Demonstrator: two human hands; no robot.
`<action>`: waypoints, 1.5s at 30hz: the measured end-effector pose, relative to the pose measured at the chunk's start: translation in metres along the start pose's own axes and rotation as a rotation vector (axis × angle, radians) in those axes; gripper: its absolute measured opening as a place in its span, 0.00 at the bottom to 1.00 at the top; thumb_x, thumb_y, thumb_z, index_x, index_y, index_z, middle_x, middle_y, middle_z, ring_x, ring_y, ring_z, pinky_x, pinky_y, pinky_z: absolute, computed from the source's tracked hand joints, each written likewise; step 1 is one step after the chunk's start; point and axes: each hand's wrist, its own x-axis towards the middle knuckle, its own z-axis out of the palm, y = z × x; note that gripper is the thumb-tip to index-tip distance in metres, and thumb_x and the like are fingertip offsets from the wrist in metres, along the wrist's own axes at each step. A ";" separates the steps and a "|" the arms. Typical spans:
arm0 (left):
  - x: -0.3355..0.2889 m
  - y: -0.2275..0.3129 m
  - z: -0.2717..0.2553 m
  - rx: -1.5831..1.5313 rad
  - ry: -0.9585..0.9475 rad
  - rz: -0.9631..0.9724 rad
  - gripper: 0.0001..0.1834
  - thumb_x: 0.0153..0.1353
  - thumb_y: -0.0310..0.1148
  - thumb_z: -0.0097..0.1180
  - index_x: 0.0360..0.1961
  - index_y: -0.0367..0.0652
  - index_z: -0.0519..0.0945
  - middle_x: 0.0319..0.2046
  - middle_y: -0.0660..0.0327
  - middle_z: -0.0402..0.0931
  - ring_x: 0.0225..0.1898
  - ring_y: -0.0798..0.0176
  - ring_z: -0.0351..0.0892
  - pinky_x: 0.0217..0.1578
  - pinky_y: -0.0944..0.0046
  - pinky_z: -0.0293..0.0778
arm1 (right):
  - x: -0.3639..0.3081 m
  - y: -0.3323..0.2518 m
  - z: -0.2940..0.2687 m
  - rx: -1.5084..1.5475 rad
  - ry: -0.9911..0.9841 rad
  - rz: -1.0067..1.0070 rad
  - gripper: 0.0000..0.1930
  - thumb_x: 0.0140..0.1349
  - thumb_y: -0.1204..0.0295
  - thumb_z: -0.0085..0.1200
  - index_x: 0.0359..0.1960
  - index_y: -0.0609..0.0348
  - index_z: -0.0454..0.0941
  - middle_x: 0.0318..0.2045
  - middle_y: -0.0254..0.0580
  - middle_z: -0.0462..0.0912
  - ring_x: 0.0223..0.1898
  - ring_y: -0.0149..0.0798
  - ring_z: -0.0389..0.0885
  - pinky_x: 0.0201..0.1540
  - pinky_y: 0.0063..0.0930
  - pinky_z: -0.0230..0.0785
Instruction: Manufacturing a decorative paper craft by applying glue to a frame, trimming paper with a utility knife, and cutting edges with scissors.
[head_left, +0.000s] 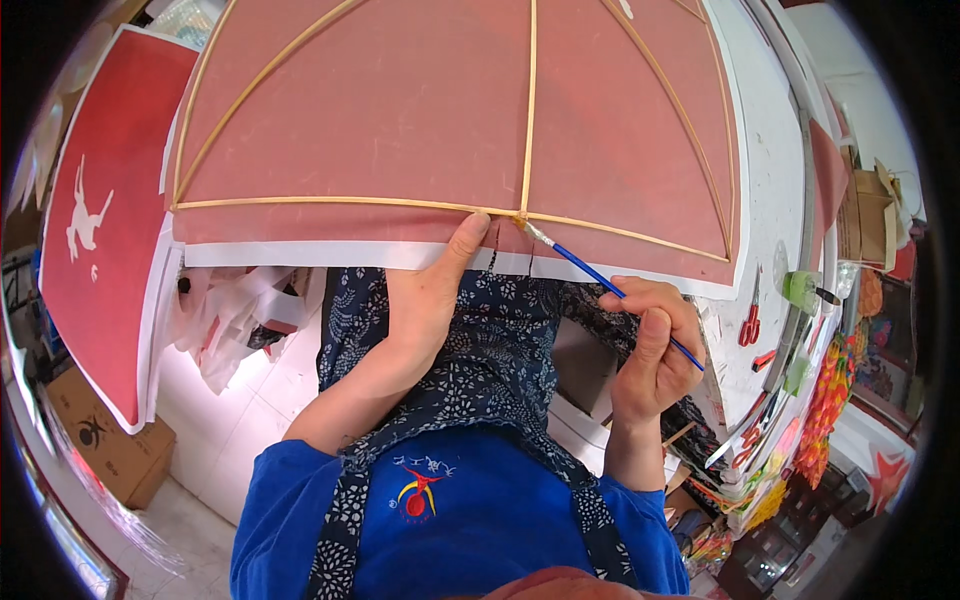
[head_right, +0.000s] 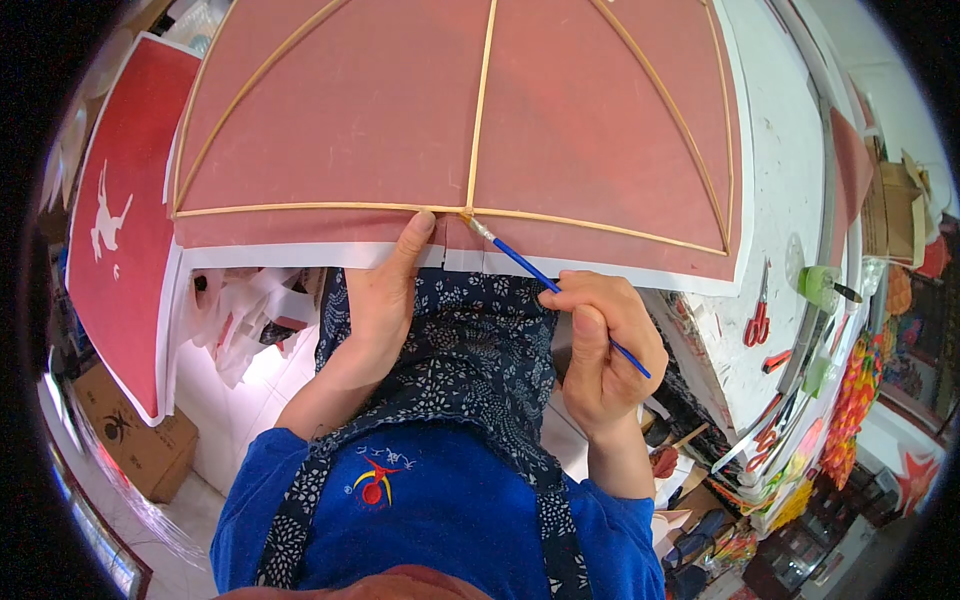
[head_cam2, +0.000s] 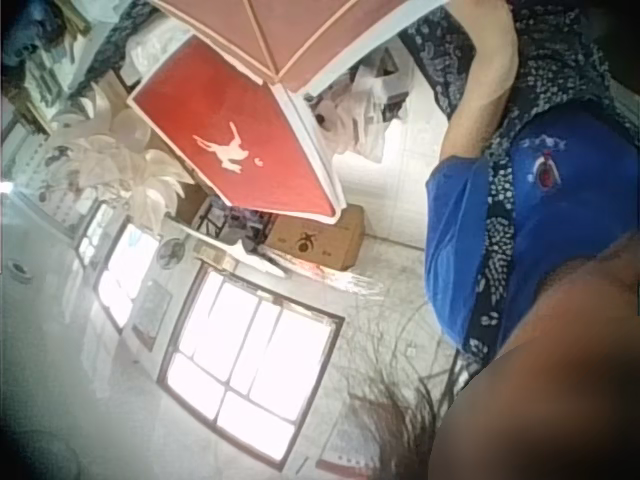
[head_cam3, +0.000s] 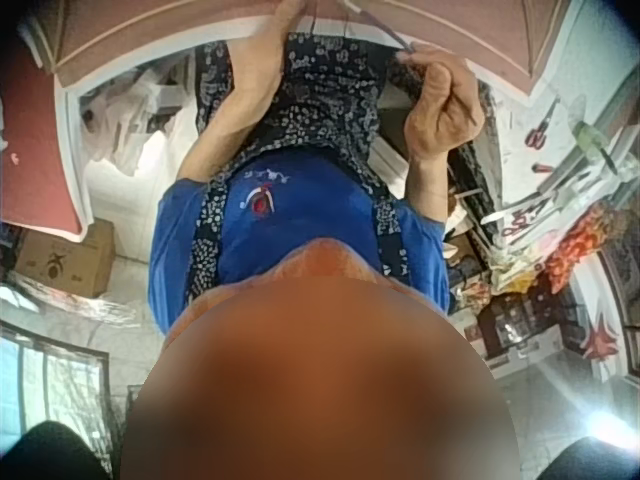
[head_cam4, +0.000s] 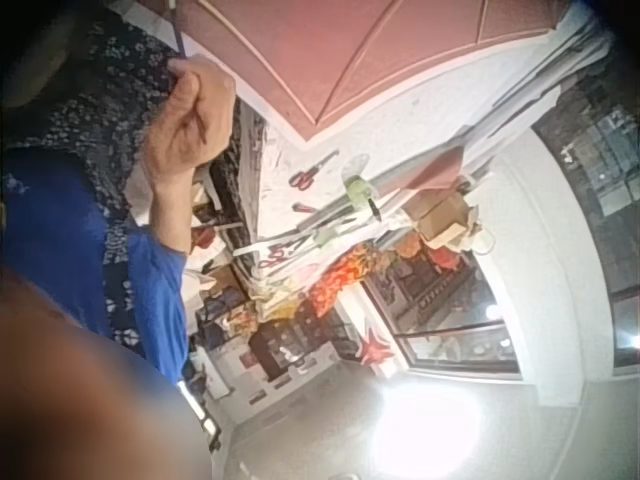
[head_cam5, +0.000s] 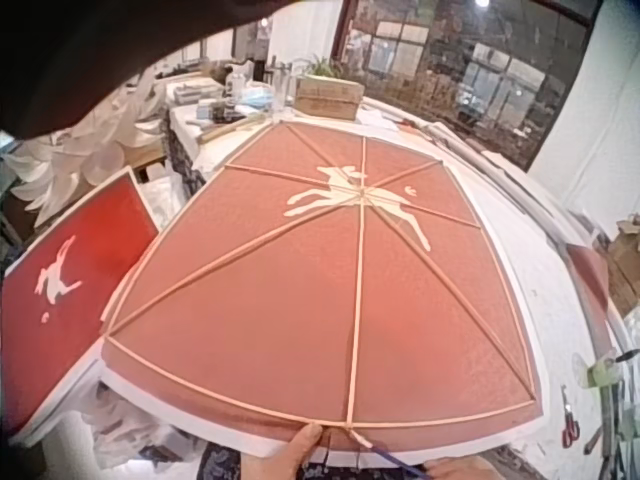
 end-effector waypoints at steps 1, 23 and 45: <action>0.000 0.000 0.001 -0.001 -0.001 0.009 0.18 0.61 0.32 0.62 0.50 0.35 0.75 0.44 0.60 0.76 0.45 0.69 0.74 0.49 0.67 0.69 | 0.000 0.000 0.000 -0.009 -0.020 -0.027 0.10 0.67 0.74 0.46 0.33 0.69 0.78 0.30 0.48 0.83 0.35 0.45 0.81 0.44 0.35 0.72; 0.001 -0.004 0.013 -0.042 -0.045 -0.116 0.16 0.61 0.30 0.60 0.48 0.35 0.76 0.42 0.56 0.78 0.45 0.65 0.77 0.51 0.64 0.70 | -0.013 0.000 0.000 -0.058 -0.067 -0.236 0.14 0.67 0.66 0.48 0.31 0.64 0.78 0.29 0.50 0.82 0.33 0.46 0.81 0.47 0.47 0.75; 0.001 -0.004 0.007 -0.008 -0.069 -0.092 0.16 0.60 0.27 0.61 0.48 0.35 0.75 0.42 0.59 0.77 0.45 0.67 0.76 0.50 0.66 0.70 | -0.017 0.010 0.001 -0.108 -0.176 -0.352 0.08 0.65 0.69 0.52 0.34 0.63 0.78 0.30 0.50 0.81 0.32 0.46 0.81 0.45 0.48 0.76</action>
